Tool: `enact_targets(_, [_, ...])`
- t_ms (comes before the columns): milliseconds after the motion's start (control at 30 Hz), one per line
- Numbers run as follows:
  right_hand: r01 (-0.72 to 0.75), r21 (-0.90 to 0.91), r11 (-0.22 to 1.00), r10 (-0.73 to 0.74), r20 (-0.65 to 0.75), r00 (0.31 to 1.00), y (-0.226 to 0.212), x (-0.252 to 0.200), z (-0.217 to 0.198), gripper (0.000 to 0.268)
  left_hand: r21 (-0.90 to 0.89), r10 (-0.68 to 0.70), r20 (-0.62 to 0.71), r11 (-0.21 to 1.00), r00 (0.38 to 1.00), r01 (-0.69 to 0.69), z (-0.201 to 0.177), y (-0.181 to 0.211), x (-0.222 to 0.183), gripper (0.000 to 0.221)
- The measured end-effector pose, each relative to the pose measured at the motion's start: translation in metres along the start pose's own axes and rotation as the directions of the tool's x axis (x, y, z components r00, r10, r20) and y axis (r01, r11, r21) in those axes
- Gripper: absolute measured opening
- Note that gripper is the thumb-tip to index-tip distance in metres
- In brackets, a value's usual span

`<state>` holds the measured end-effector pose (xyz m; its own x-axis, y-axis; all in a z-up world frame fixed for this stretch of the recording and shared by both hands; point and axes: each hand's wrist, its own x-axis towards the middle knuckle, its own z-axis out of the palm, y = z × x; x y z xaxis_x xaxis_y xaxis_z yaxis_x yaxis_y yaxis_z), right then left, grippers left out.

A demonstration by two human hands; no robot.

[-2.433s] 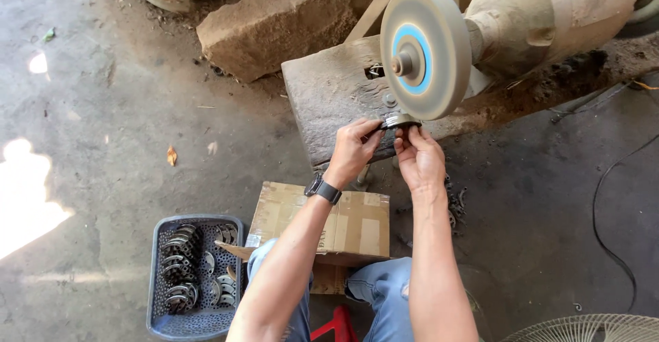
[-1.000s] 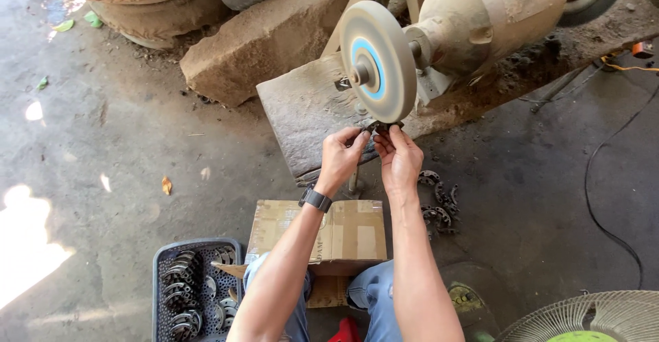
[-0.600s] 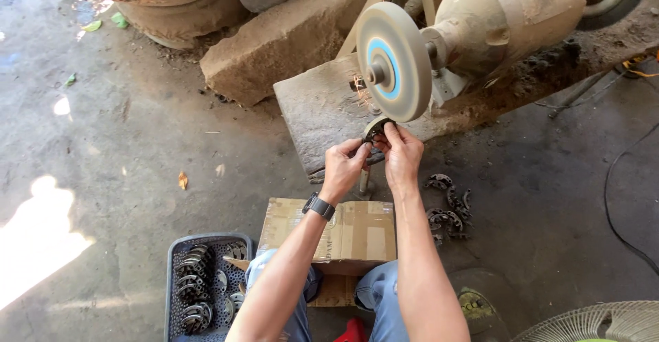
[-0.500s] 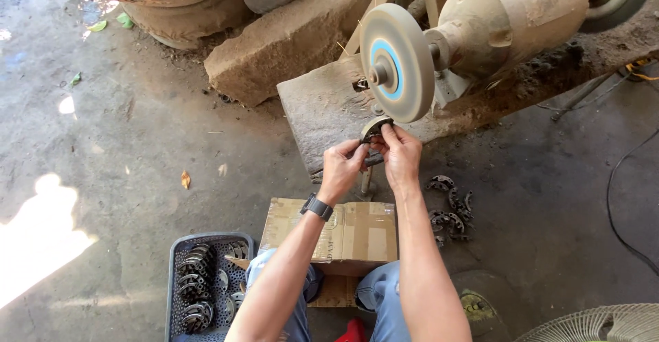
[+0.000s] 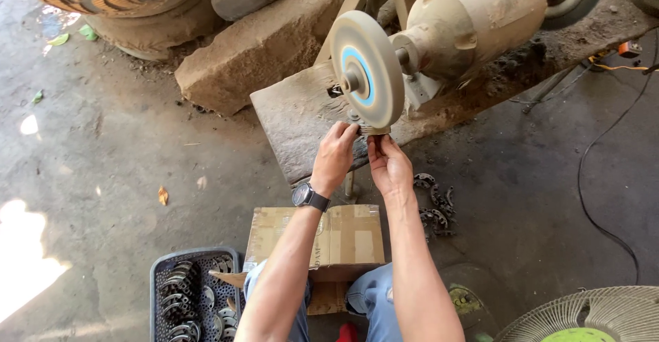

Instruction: The recorder is using a bench grinder to smooth and clean motorcycle brake shoe components.

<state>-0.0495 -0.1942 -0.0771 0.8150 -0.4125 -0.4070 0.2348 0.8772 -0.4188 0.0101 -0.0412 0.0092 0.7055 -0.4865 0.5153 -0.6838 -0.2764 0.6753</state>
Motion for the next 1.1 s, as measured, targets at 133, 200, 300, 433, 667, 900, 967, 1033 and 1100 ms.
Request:
enact_targets(133, [0.018,0.008,1.000,-0.018,-0.045,0.999,-0.002,0.001,0.002,0.021,-0.013,0.008,0.011,1.000,1.000,-0.008,0.001,0.006,0.006,0.030])
enact_targets(200, [0.010,0.048,0.999,-0.008,-0.035,0.999,0.001,0.007,-0.001,0.021,0.007,0.040,0.000,0.999,0.999,-0.040,0.000,0.005,0.007,0.029])
enact_targets(300, [0.022,0.038,0.999,-0.021,-0.030,0.999,0.004,0.002,0.007,0.021,-0.007,-0.004,0.024,1.000,1.000,0.004,-0.006,0.004,0.004,0.025])
enact_targets(433, [0.032,0.001,0.999,-0.032,0.012,0.999,0.011,-0.002,0.017,0.023,-0.015,0.001,-0.014,1.000,1.000,-0.001,-0.016,-0.002,-0.006,0.027])
enact_targets(667, [0.077,-0.159,0.984,-0.064,0.089,0.994,0.022,-0.013,0.030,0.020,-0.022,-0.001,-0.063,1.000,0.998,0.000,-0.028,-0.014,-0.025,0.023])
enact_targets(900, [0.060,-0.230,0.971,-0.027,0.144,0.989,0.023,-0.023,0.035,0.020,-0.113,-0.125,-0.083,0.987,0.989,0.116,-0.032,-0.016,-0.031,0.011])
enact_targets(967, [0.057,-0.219,0.974,-0.027,0.137,0.990,0.021,-0.019,0.028,0.019,-0.145,-0.174,-0.068,0.976,0.982,0.163,-0.027,-0.013,-0.027,0.010])
enact_targets(1033, [0.059,-0.209,0.976,-0.033,0.127,0.991,0.016,-0.018,0.025,0.019,-0.181,-0.220,-0.046,0.961,0.974,0.209,-0.019,-0.010,-0.022,0.009])
enact_targets(1100, [0.056,-0.173,0.983,-0.039,0.098,0.994,0.009,-0.018,0.025,0.021,-0.227,-0.244,-0.057,0.947,0.968,0.226,-0.008,-0.008,-0.015,0.011])
